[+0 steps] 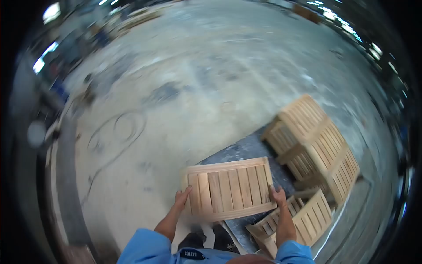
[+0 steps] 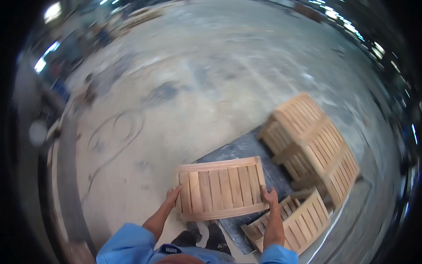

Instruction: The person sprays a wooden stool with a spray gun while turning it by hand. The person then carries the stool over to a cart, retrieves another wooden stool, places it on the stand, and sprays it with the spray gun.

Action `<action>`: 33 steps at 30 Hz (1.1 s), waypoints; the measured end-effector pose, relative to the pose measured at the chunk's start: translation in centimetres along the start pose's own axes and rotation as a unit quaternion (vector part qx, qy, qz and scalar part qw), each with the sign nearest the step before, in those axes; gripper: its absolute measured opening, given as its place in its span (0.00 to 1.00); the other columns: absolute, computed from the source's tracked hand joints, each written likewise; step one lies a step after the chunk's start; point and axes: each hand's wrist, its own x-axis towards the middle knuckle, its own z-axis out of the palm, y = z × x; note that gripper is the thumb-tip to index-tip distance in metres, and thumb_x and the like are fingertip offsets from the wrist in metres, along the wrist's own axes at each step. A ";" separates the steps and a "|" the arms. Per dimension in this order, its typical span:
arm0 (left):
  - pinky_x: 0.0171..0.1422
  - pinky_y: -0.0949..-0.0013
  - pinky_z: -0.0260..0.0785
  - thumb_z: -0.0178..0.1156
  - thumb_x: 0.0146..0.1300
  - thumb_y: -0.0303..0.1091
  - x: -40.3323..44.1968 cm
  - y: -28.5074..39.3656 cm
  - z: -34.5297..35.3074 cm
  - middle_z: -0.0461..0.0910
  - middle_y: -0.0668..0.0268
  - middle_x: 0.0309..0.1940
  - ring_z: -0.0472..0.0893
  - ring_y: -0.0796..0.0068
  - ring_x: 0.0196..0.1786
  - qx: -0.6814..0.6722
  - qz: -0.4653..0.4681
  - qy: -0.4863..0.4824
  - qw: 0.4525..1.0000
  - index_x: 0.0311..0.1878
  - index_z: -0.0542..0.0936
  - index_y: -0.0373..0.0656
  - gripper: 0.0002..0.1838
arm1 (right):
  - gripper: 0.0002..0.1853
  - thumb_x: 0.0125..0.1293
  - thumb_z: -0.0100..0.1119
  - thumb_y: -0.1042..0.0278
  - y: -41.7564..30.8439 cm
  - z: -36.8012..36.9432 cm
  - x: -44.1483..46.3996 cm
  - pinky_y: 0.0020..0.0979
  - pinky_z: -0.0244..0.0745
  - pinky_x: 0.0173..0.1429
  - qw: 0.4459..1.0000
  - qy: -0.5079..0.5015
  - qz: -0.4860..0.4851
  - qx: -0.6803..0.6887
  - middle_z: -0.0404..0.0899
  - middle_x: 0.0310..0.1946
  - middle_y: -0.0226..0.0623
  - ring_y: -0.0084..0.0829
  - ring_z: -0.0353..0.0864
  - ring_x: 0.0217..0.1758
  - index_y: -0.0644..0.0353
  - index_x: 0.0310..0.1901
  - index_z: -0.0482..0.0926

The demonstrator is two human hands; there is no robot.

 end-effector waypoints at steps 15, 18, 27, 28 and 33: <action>0.52 0.61 0.77 0.75 0.44 0.66 -25.3 -1.9 -13.9 0.87 0.52 0.41 0.87 0.59 0.45 -0.060 0.006 0.422 0.904 0.51 0.83 0.32 0.44 | 0.44 0.68 0.60 0.36 -18.4 11.0 0.8 0.47 0.72 0.67 0.867 -0.445 0.081 0.210 0.71 0.67 0.51 0.48 0.76 0.64 0.70 0.70 0.67; 0.47 0.63 0.77 0.77 0.47 0.60 -34.5 -0.8 -15.9 0.86 0.50 0.38 0.86 0.63 0.41 -0.147 0.009 0.512 0.846 0.49 0.83 0.29 0.40 | 0.39 0.68 0.63 0.43 -27.3 13.5 -3.3 0.46 0.74 0.64 0.814 -0.537 -0.018 0.223 0.75 0.62 0.50 0.43 0.78 0.62 0.71 0.67 0.69; 0.45 0.68 0.78 0.74 0.57 0.51 -60.2 4.4 -10.7 0.84 0.53 0.42 0.85 0.67 0.40 -0.304 0.185 0.681 0.640 0.55 0.77 0.25 0.37 | 0.30 0.62 0.66 0.66 -57.4 10.7 -21.0 0.32 0.71 0.66 0.496 -0.777 -0.357 0.150 0.82 0.56 0.41 0.30 0.80 0.59 0.72 0.64 0.74; 0.47 0.69 0.79 0.74 0.58 0.51 -59.8 1.8 -22.7 0.84 0.52 0.43 0.85 0.67 0.40 -0.333 0.176 0.670 0.640 0.56 0.76 0.25 0.37 | 0.31 0.61 0.67 0.68 -62.7 18.7 -30.3 0.31 0.71 0.67 0.503 -0.769 -0.380 0.106 0.81 0.57 0.41 0.30 0.80 0.60 0.72 0.65 0.73; 0.48 0.70 0.80 0.70 0.63 0.48 -60.5 0.7 -30.2 0.84 0.53 0.44 0.86 0.69 0.40 -0.370 0.219 0.708 0.560 0.56 0.76 0.26 0.32 | 0.27 0.63 0.71 0.52 -75.4 27.9 -48.0 0.29 0.77 0.53 0.550 -0.633 -0.544 0.007 0.85 0.44 0.41 0.29 0.83 0.46 0.66 0.55 0.82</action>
